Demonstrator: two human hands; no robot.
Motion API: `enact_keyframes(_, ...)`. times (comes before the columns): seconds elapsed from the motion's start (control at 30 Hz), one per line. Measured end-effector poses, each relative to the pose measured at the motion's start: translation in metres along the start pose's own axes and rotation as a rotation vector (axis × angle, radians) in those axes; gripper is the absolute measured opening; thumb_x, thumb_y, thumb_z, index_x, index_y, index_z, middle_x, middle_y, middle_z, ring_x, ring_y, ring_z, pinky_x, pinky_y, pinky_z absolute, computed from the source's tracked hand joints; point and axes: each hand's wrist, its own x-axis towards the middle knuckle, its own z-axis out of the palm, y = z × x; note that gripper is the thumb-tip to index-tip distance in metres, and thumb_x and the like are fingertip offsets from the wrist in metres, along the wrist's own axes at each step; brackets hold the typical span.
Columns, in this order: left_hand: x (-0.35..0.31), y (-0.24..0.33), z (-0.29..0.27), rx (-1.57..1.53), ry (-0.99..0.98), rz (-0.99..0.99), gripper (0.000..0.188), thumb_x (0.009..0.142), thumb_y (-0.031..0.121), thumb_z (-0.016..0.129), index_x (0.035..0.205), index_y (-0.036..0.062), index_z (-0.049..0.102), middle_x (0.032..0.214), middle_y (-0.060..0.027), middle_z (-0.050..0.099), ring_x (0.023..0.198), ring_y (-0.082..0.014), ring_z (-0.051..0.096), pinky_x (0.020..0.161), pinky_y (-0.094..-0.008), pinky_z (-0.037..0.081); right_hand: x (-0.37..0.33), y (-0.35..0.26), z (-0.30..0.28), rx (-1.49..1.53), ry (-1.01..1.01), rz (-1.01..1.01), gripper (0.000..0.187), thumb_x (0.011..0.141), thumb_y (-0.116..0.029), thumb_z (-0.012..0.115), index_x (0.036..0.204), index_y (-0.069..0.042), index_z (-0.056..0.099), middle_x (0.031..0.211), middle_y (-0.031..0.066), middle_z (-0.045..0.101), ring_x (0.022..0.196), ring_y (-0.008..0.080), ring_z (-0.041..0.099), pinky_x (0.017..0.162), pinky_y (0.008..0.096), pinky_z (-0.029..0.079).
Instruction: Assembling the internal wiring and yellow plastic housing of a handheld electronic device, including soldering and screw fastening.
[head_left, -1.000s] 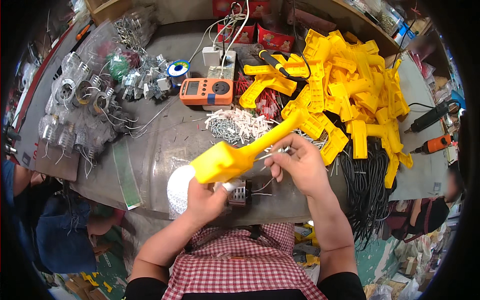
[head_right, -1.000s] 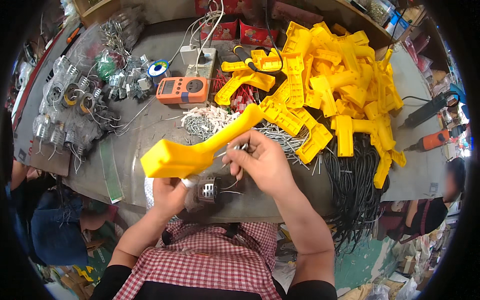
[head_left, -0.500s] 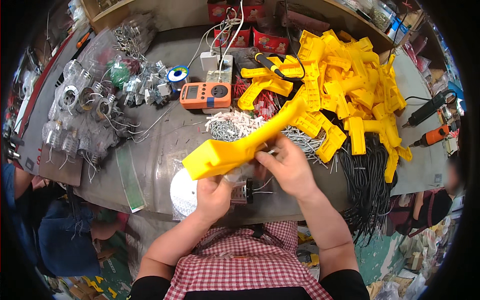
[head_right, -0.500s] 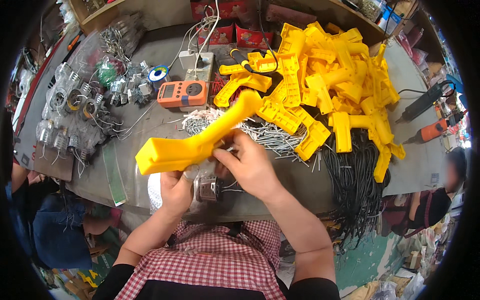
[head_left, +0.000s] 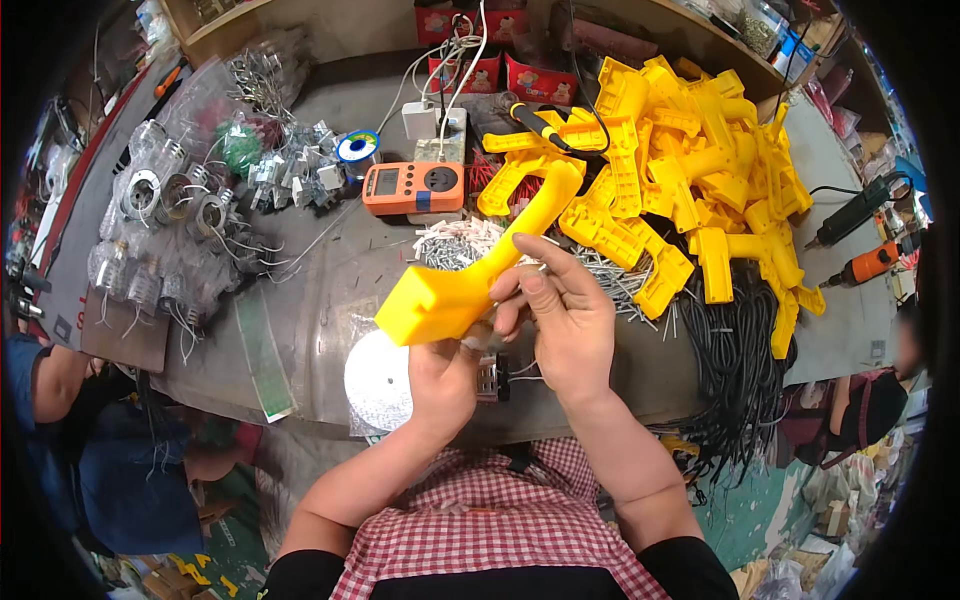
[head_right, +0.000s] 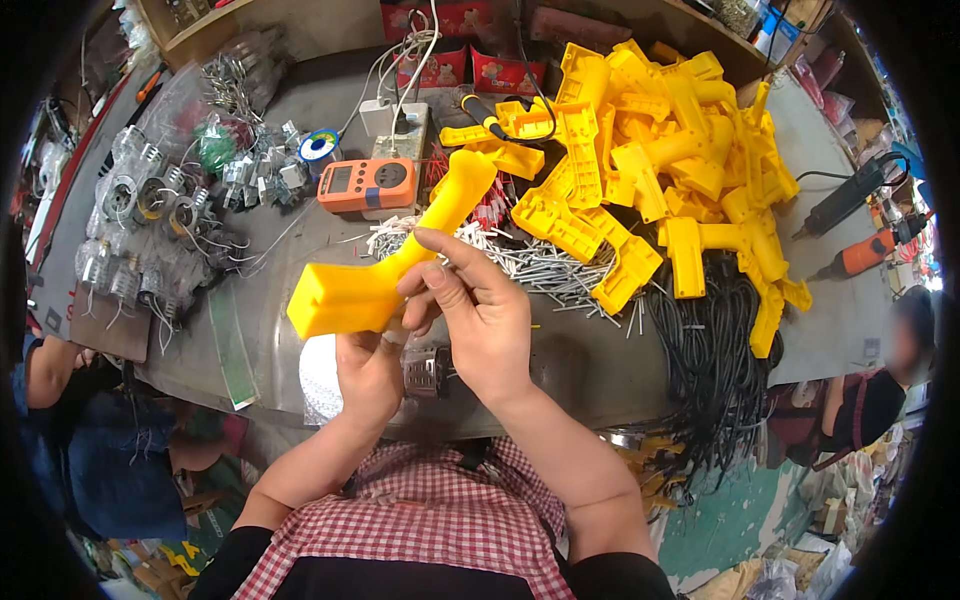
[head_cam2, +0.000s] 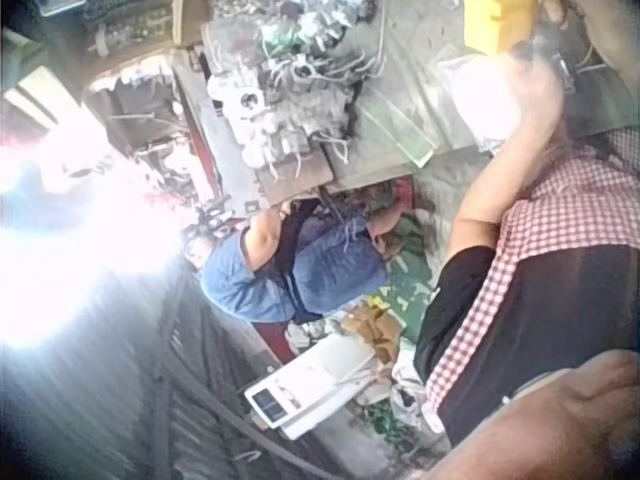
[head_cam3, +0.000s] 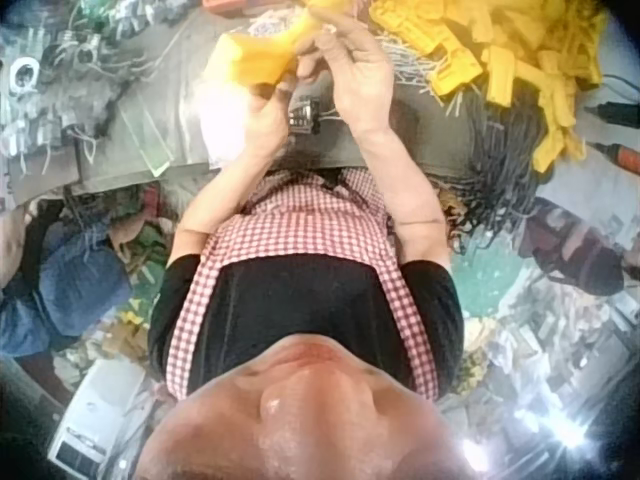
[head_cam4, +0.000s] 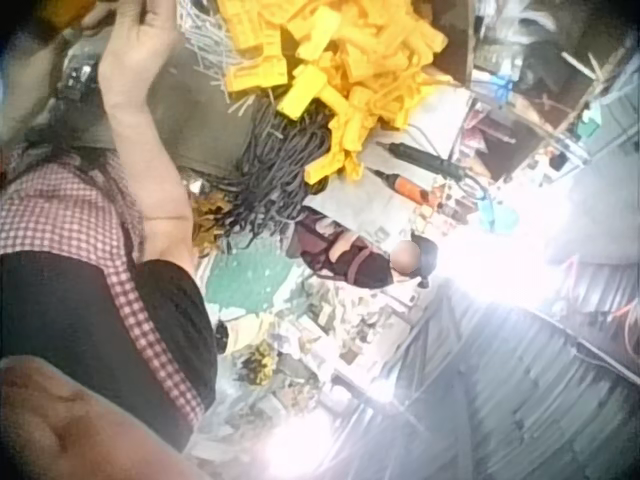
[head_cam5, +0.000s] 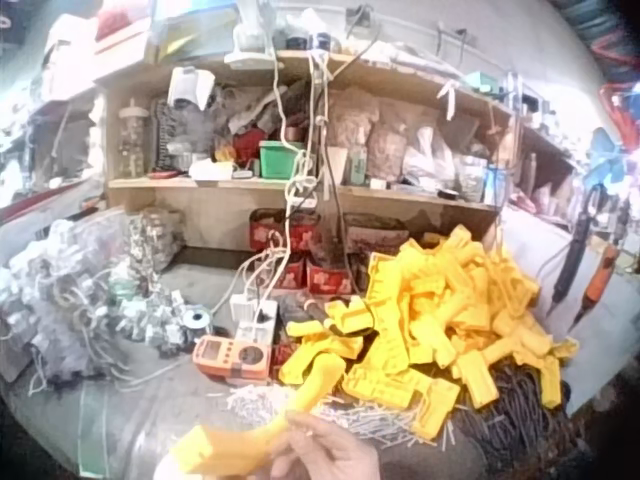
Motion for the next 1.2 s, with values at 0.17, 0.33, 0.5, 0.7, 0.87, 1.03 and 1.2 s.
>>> enact_keyframes(0.17,-0.001,-0.002,-0.002,0.053,-0.020,0.020,0.033,0.090,0.001,0.053,0.122,-0.0018,0.044,0.116,-0.0099,0.055,0.107,-0.0179,0.053,0.092,-0.0304,0.041,0.006,-0.012,-0.004,-0.072,0.112,-0.157,0.032,0.097,-0.013,0.049,0.126,-0.002,0.052,0.087,0.0069,0.064,0.066,0.0071,0.057,0.058,0.0200,0.047)
enact_keyframes(0.33,-0.004,-0.004,-0.003,0.153,0.005,0.059,0.031,0.090,-0.001,0.053,0.120,-0.0024,0.047,0.109,-0.0089,0.059,0.101,-0.0168,0.056,0.086,-0.0277,0.044,0.009,0.001,-0.007,0.085,0.056,0.073,0.033,0.097,-0.015,0.048,0.129,-0.003,0.050,0.085,0.0093,0.063,0.059,0.0086,0.054,0.051,0.0185,0.042)
enact_keyframes(0.5,0.002,-0.002,0.001,0.246,0.014,0.117,0.029,0.089,-0.002,0.053,0.118,-0.0025,0.048,0.105,-0.0078,0.059,0.095,-0.0144,0.057,0.081,-0.0271,0.046,0.013,-0.007,-0.009,0.097,0.157,-0.209,0.025,0.098,-0.015,0.047,0.120,-0.005,0.042,0.082,0.0105,0.063,0.059,0.0089,0.055,0.050,0.0195,0.042)
enact_keyframes(0.7,-0.001,-0.010,-0.002,0.306,0.028,0.109,0.028,0.088,-0.001,0.055,0.115,-0.0015,0.048,0.107,-0.0102,0.058,0.096,-0.0159,0.057,0.081,-0.0281,0.046,0.014,0.011,-0.004,0.094,0.156,-0.127,0.019,0.096,-0.013,0.050,0.104,-0.006,0.034,0.081,0.0129,0.063,0.058,0.0106,0.056,0.050,0.0203,0.043)
enact_keyframes(0.87,0.009,-0.007,-0.008,0.605,-0.015,0.236,0.031,0.081,-0.003,0.061,0.107,0.0013,0.044,0.107,-0.0150,0.058,0.111,-0.0291,0.055,0.093,-0.0373,0.043,0.013,0.014,0.001,-0.036,0.342,-0.180,0.017,0.093,-0.014,0.057,0.099,-0.003,0.045,0.081,0.0093,0.062,0.059,0.0098,0.057,0.050,0.0188,0.043)
enact_keyframes(1.03,0.012,-0.007,-0.007,0.598,-0.066,0.418,0.037,0.086,0.000,0.061,0.121,-0.0016,0.048,0.107,-0.0103,0.059,0.100,-0.0167,0.057,0.086,-0.0267,0.045,0.010,0.018,-0.024,0.176,0.161,0.072,0.011,0.091,-0.008,0.059,0.096,-0.002,0.052,0.079,0.0057,0.061,0.065,0.0105,0.059,0.054,0.0211,0.044)
enact_keyframes(1.2,0.022,0.019,-0.007,0.437,0.003,-0.053,0.032,0.085,-0.001,0.059,0.114,0.0005,0.046,0.111,-0.0116,0.059,0.108,-0.0225,0.057,0.091,-0.0306,0.044,-0.004,0.007,-0.037,-0.746,-0.010,-0.119,0.026,0.085,-0.007,0.062,0.111,-0.005,0.059,0.090,0.0062,0.063,0.082,0.0170,0.061,0.073,0.0319,0.049)
